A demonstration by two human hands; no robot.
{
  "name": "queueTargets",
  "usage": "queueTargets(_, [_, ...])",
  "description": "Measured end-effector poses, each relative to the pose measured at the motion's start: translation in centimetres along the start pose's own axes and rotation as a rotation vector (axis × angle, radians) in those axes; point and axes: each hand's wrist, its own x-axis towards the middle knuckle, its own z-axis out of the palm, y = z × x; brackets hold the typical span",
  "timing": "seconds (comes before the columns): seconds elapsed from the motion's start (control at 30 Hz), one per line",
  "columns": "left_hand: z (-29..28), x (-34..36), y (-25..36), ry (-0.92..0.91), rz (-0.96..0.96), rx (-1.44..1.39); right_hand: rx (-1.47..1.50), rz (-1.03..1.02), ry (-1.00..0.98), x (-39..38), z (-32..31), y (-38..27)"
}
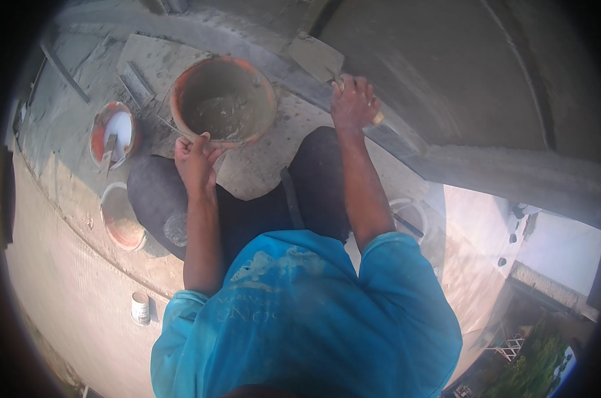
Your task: The person scoops cement from a bucket with a trowel and applies it to a concrete ceiling surface, smoothing it with the trowel. The person repeatedly scoops and spreads cement across the ceiling area.
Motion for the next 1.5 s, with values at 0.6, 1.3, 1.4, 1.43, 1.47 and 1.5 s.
queueTargets(0.6, [1.2, -0.3, 0.5, -0.065, -0.025, 0.063, 0.241, 0.066, 0.123, 3.7, -7.2, -0.3])
queueTargets(1.3, [1.1, -0.9, 0.3, -0.428, 0.194, 0.232, -0.201, -0.737, -0.343, -0.7, -6.8, -4.2])
queueTargets(1.4, [0.7, -0.9, 0.0, -0.394, 0.188, 0.235, -0.135, -0.573, -0.654, 0.0, -6.7, -3.3])
queueTargets(1.43, [0.8, -1.0, -0.2, -0.397, 0.25, 0.219, -0.089, -0.559, -0.708, -0.6, -6.6, -2.2])
queueTargets(1.47, [1.3, -1.3, -0.6, -0.394, 0.313, 0.203, -0.042, -0.548, -0.761, -1.8, -6.5, -0.7])
queueTargets(1.5, [1.6, -1.6, -0.8, -0.391, 0.377, 0.193, 0.009, -0.536, -0.816, -2.7, -6.4, 0.4])
